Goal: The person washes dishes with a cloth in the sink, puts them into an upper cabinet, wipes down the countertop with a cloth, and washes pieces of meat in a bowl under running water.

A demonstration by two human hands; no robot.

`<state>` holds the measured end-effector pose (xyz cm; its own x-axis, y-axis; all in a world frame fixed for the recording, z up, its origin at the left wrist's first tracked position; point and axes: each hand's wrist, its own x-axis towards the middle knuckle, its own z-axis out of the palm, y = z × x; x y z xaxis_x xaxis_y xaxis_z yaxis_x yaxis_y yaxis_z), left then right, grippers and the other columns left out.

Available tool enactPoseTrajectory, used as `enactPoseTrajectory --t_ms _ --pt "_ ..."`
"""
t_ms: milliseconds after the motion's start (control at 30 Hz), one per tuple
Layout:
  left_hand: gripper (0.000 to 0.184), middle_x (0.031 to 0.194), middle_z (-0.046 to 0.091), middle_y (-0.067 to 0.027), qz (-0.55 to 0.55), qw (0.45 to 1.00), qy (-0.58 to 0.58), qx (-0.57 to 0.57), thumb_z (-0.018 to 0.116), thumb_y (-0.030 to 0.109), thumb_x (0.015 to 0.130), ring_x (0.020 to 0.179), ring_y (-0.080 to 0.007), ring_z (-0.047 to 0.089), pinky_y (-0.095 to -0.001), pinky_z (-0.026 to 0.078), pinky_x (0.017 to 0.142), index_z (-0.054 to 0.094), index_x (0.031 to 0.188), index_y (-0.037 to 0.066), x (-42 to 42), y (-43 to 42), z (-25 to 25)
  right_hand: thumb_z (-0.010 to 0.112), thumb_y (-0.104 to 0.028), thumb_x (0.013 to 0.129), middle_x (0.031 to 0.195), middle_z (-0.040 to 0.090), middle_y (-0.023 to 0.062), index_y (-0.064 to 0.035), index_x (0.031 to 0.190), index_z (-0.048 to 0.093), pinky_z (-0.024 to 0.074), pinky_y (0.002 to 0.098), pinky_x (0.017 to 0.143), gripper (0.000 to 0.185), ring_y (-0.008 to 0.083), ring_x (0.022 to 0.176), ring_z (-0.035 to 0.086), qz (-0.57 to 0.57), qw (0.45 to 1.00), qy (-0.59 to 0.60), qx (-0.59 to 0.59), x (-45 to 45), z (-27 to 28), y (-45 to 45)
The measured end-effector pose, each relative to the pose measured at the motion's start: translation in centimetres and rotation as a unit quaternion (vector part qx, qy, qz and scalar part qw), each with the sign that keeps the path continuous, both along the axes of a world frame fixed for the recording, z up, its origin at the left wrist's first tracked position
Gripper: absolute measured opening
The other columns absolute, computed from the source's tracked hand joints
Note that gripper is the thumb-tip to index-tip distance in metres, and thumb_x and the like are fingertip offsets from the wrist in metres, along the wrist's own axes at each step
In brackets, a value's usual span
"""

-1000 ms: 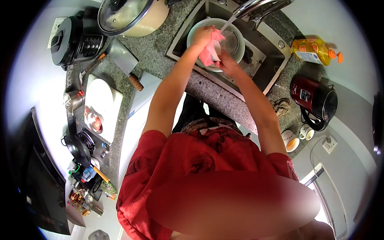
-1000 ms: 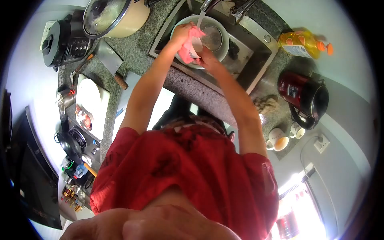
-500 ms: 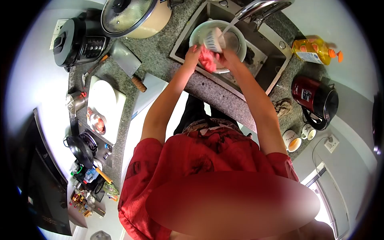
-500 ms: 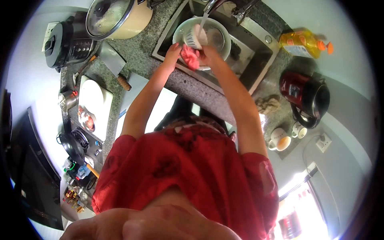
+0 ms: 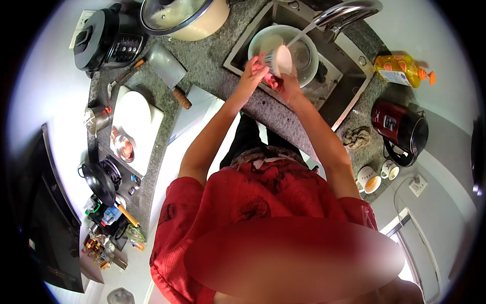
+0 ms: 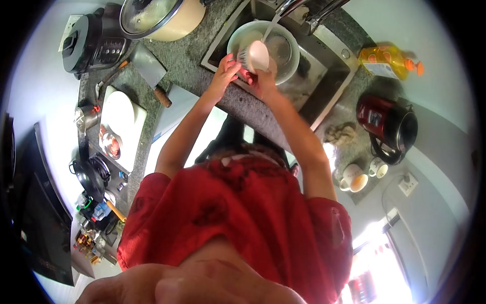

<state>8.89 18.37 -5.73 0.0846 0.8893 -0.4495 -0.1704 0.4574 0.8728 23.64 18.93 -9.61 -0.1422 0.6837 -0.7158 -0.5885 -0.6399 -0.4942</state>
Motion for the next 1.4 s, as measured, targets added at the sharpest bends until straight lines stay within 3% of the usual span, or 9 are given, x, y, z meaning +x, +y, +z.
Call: enactPoseTrajectory --t_ms 233,400,633,700,867,933,1100,1333,1400 --pt "0.047 0.123 0.051 -0.0096 -0.029 0.969 -0.247 -0.001 0.054 0.011 0.087 0.111 -0.0193 0.052 -0.0350 0.044 0.095 0.038 0.131 0.006 -2.5 -0.4 -2.4 0.050 -0.005 0.086 0.094 0.057 0.0165 0.0072 0.121 0.032 0.0546 0.0263 0.051 0.042 0.0192 0.061 0.062 0.045 0.919 -0.300 0.254 -1.3 2.1 -2.3" --pt "0.046 0.119 0.050 -0.0105 -0.005 0.962 -0.274 0.001 0.055 0.006 0.084 0.110 -0.0204 0.053 -0.0329 0.047 0.091 0.038 0.127 0.005 -3.0 -0.1 -2.5 0.050 -0.006 0.086 0.094 0.057 0.0159 0.0033 0.123 0.031 0.0539 0.0285 0.051 0.043 0.0195 0.063 0.062 0.038 0.955 -0.194 0.223 -1.8 3.0 -2.8" --pt "0.065 0.103 0.052 -0.0093 -0.024 0.944 0.213 0.249 0.076 0.017 0.069 0.088 -0.0180 0.055 -0.0346 0.048 0.082 0.042 0.123 0.006 -0.6 0.6 1.1 0.050 -0.012 0.087 0.095 0.059 0.0121 -0.0022 0.124 0.035 0.0530 0.0309 0.061 0.041 0.0200 0.074 0.062 0.069 0.993 -0.065 0.073 -0.8 1.1 -4.3" --pt "0.069 0.107 0.052 -0.0158 -0.092 0.763 0.459 0.446 0.081 0.019 0.057 0.093 -0.0308 0.052 -0.0380 0.045 0.083 0.050 0.116 0.004 -0.6 0.8 2.5 0.050 -0.011 0.086 0.096 0.059 0.0121 -0.0030 0.125 0.036 0.0523 0.0300 0.063 0.043 0.0200 0.076 0.062 0.099 0.992 -0.052 0.057 -0.5 0.5 -4.9" --pt "0.064 0.096 0.056 -0.0116 -0.020 0.778 0.483 0.402 0.078 0.017 0.061 0.087 -0.0262 0.054 -0.0349 0.046 0.079 0.050 0.117 0.004 -3.5 1.4 3.4 0.050 -0.012 0.085 0.100 0.059 0.0125 -0.0022 0.125 0.041 0.0512 0.0291 0.067 0.041 0.0197 0.080 0.062 0.114 0.988 -0.102 0.022 1.7 -0.8 -5.8" --pt "0.052 0.097 0.056 -0.0099 0.125 0.926 0.291 0.204 0.071 0.017 0.077 0.083 -0.0154 0.054 -0.0286 0.046 0.071 0.044 0.118 0.001 -6.1 1.6 1.5 0.051 -0.012 0.081 0.102 0.060 0.0169 0.0006 0.119 0.047 0.0508 0.0344 0.073 0.040 0.0267 0.083 0.062 0.127 0.934 -0.318 0.102 3.7 -3.8 -4.7" --pt "0.027 0.089 0.059 -0.0120 0.303 0.953 -0.008 -0.020 0.053 0.013 0.085 0.077 -0.0193 0.062 -0.0333 0.056 0.068 0.044 0.106 0.000 -13.5 2.3 -1.9 0.057 -0.018 0.074 0.103 0.059 0.0210 0.0021 0.116 0.049 0.0494 0.0441 0.076 0.047 0.0350 0.087 0.061 0.261 0.636 -0.689 0.229 7.6 -11.1 0.7" --pt "0.035 0.099 0.057 -0.0210 0.313 0.942 -0.096 -0.077 0.044 0.009 0.087 0.088 -0.0283 0.060 -0.0436 0.052 0.087 0.044 0.117 -0.009 -16.0 1.7 -4.9 0.052 -0.019 0.077 0.105 0.062 0.0216 -0.0005 0.113 0.054 0.0492 0.0464 0.080 0.040 0.0357 0.093 0.062 0.430 0.593 -0.668 0.131 6.6 -15.8 5.3" --pt "0.032 0.095 0.059 -0.0181 0.322 0.938 -0.101 -0.079 0.046 0.010 0.088 0.085 -0.0259 0.061 -0.0413 0.054 0.083 0.046 0.114 -0.008 -16.2 1.6 -5.0 0.050 -0.021 0.081 0.105 0.063 0.0201 -0.0017 0.109 0.059 0.0493 0.0463 0.081 0.035 0.0348 0.095 0.062 0.541 0.492 -0.666 0.149 7.0 -15.5 5.9"
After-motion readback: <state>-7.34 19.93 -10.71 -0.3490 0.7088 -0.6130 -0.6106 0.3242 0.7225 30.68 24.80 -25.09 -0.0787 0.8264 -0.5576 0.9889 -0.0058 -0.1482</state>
